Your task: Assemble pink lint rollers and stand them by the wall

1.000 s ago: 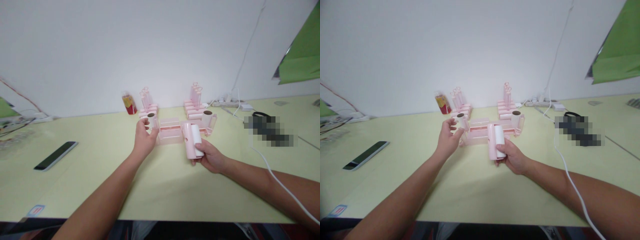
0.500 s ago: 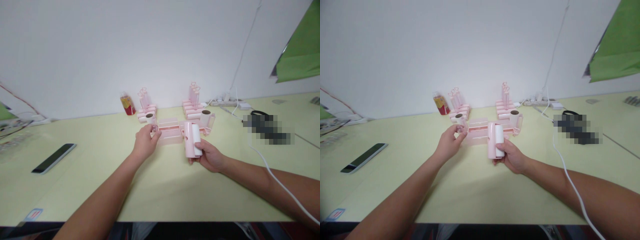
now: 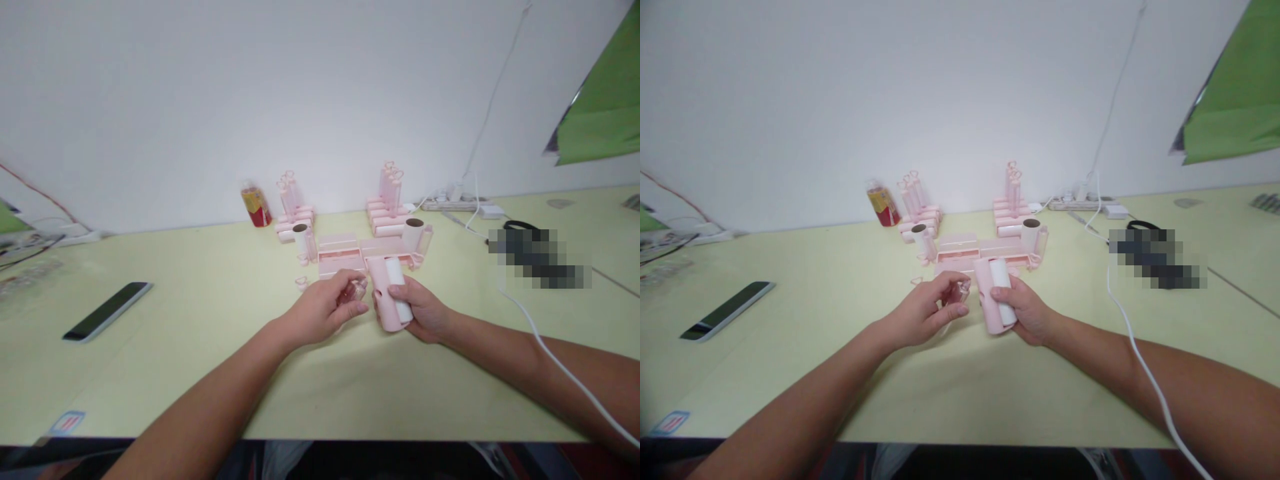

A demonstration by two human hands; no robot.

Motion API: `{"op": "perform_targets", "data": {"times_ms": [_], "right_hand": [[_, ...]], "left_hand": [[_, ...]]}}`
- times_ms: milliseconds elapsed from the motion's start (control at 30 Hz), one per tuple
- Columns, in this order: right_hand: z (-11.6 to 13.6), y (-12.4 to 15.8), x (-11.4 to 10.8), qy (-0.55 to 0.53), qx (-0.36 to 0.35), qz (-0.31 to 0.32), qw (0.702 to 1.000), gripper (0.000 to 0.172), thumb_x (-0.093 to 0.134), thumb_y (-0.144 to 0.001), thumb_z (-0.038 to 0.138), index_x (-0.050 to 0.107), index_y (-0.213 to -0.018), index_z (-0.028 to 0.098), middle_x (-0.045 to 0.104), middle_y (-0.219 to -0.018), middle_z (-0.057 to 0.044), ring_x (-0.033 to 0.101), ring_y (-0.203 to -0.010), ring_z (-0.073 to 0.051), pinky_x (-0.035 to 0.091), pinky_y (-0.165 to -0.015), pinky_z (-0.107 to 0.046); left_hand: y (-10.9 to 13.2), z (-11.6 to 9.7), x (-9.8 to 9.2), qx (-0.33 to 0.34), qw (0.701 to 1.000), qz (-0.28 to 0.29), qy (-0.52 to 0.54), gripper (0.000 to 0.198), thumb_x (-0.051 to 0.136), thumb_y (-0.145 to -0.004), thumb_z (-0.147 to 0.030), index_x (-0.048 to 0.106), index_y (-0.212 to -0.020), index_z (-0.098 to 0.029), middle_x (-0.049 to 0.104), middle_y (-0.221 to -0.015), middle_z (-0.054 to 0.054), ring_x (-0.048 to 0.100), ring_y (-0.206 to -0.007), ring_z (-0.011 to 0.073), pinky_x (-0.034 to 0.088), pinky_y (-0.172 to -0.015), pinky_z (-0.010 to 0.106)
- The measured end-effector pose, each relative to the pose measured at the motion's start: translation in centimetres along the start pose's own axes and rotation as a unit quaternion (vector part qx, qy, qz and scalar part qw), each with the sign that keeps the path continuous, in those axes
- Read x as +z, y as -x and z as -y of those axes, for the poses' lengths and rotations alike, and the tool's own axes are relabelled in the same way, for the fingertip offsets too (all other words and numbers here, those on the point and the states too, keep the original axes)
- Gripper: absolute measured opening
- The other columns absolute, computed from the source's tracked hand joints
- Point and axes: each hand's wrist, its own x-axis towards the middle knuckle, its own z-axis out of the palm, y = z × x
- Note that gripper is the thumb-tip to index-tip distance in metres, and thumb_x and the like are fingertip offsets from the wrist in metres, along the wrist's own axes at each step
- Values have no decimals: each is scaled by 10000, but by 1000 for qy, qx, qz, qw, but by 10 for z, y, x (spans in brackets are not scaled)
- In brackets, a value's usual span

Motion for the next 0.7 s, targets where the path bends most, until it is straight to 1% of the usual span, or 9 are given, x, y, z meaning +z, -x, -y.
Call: {"op": "perform_targets", "data": {"times_ms": [67,133,300,500,567,700], "right_hand": [[0,0,1,-2,-6,-9,1000,342,793,-708,341,624,-944,161,656,-725,-13,559,-565,-128,433,-505,-228],[0,-1,2,-5,-7,-18,1000,336,789,-712,334,620,-950,167,653,-725,-8,559,-570,-129,434,-511,-228],[-1,-1,2,-4,-10,-23,1000,368,786,-718,327,613,-1005,172,655,-758,-11,553,-596,-132,421,-515,-220],[-2,-2,0,13,-10,-37,999,379,802,-692,350,592,-958,180,603,-704,11,498,-563,-124,373,-492,-219],[-3,-2,0,21,-8,-35,999,391,809,-686,355,589,-957,181,595,-707,16,488,-563,-120,364,-495,-218],[-4,-1,0,36,-11,-30,999,396,812,-691,358,589,-966,180,587,-712,23,478,-571,-113,348,-499,-214]], "left_hand": [[0,2,2,-9,1000,12,8,350,556,-927,-429,529,-1182,-191,613,-864,22,552,-734,150,430,-676,269],[0,4,3,-5,1000,23,15,316,533,-940,-427,558,-1147,-189,619,-864,24,551,-732,146,430,-686,270],[-1,2,5,21,999,22,24,343,483,-969,-409,600,-1194,-180,614,-825,27,536,-712,144,428,-693,269],[-3,1,7,27,998,9,49,343,398,-1004,-392,644,-1095,-172,680,-970,70,610,-877,179,454,-809,291],[-3,1,8,20,999,8,44,359,386,-1006,-397,654,-1064,-166,680,-942,70,610,-858,177,455,-791,285],[-4,1,8,9,999,10,32,362,424,-989,-420,672,-974,-157,663,-858,60,590,-784,163,449,-735,268]]}}
